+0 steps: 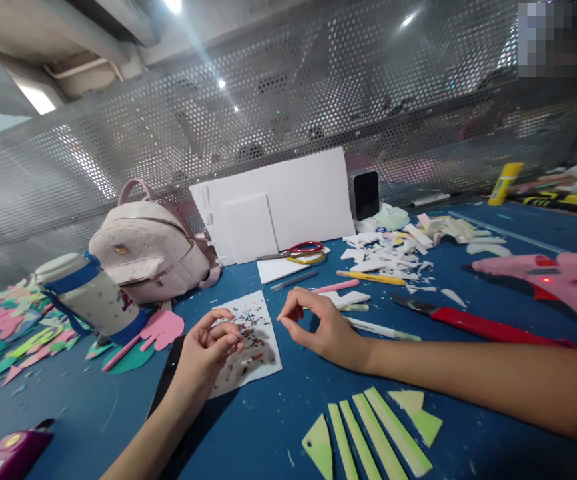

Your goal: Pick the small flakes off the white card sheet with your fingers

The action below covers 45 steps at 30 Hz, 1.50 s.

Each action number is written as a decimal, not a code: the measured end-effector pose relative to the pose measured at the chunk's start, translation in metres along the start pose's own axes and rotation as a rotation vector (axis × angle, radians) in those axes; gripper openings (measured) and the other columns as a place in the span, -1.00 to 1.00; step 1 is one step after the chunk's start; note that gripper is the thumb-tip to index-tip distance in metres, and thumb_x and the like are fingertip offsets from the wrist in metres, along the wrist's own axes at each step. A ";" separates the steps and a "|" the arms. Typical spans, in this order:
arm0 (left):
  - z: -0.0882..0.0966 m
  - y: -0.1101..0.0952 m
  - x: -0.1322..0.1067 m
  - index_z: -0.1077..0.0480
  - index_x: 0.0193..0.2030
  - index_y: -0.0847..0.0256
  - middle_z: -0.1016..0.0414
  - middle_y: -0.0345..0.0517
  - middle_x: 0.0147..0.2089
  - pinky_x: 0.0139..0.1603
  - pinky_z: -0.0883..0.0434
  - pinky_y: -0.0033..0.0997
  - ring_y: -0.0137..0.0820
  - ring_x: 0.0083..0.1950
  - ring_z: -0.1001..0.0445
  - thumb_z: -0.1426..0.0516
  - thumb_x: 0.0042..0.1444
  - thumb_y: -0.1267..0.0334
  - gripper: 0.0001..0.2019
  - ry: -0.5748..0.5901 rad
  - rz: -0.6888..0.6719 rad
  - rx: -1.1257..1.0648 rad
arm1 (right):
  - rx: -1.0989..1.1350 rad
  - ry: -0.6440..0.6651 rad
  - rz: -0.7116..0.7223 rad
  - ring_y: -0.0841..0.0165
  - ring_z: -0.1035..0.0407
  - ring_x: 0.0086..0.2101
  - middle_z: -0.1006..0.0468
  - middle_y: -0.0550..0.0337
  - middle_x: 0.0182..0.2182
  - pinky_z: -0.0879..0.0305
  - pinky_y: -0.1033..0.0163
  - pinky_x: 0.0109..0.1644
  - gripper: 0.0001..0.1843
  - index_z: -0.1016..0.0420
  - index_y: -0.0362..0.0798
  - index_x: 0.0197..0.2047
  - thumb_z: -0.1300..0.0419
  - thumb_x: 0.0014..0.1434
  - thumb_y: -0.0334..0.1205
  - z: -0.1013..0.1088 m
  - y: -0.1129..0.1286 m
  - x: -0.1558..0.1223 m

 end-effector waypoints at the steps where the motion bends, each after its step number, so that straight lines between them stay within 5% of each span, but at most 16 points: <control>1: -0.001 0.000 0.000 -0.38 -0.20 0.22 -0.52 -0.26 -0.49 -0.45 -0.37 -0.64 -0.53 -0.51 -0.50 -0.43 -0.14 0.32 -0.61 0.013 -0.005 0.008 | -0.005 0.007 -0.003 0.42 -0.25 -0.39 -0.34 0.24 -0.42 -0.21 0.30 -0.29 -0.91 -0.36 -0.07 -0.34 -0.14 0.23 -0.37 0.000 0.000 0.000; 13: -0.022 -0.007 -0.009 -0.41 -0.17 0.25 -0.46 -0.20 -0.43 -0.31 -0.40 -0.50 -0.46 -0.39 -0.44 -0.32 0.05 0.33 -0.77 0.127 -0.159 0.268 | -0.027 0.154 -0.055 0.39 -0.37 -0.32 -0.50 0.20 -0.34 -0.27 0.30 -0.25 -0.91 -0.53 -0.05 -0.17 -0.25 0.24 -0.28 -0.009 -0.007 -0.001; 19: -0.032 -0.007 -0.017 -0.41 -0.17 0.25 -0.47 -0.18 -0.41 -0.30 -0.41 -0.50 -0.46 -0.37 -0.45 -0.27 0.09 0.37 -0.82 0.148 -0.170 0.385 | -0.012 0.188 0.013 0.39 -0.37 -0.33 -0.55 0.22 -0.39 -0.25 0.29 -0.24 -0.95 -0.58 -0.05 -0.26 -0.29 0.23 -0.28 -0.011 -0.006 -0.001; 32: -0.039 -0.017 -0.026 -0.39 -0.19 0.21 -0.56 -0.16 -0.44 -0.35 -0.47 -0.44 -0.40 -0.40 -0.51 -0.34 -0.01 0.39 -0.73 0.039 -0.161 0.281 | 0.058 0.131 0.106 0.39 -0.27 -0.39 -0.49 0.20 -0.45 -0.19 0.28 -0.33 -0.84 -0.47 -0.08 -0.36 -0.23 0.27 -0.25 -0.009 0.006 -0.003; 45: -0.036 -0.018 -0.028 -0.38 -0.18 0.21 -0.58 -0.14 -0.46 -0.36 -0.49 -0.41 -0.38 -0.44 -0.53 -0.34 -0.03 0.41 -0.71 0.051 -0.191 0.265 | 0.035 0.118 0.161 0.38 -0.28 -0.39 -0.48 0.21 -0.47 -0.21 0.25 -0.31 -0.85 -0.46 -0.04 -0.37 -0.22 0.26 -0.27 -0.008 0.013 -0.004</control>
Point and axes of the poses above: each hand's wrist, its own x-axis towards the middle knuckle, its own z-axis out of the back of the hand, y = z × x, the point moved 6 cm from there along x, towards the middle knuckle
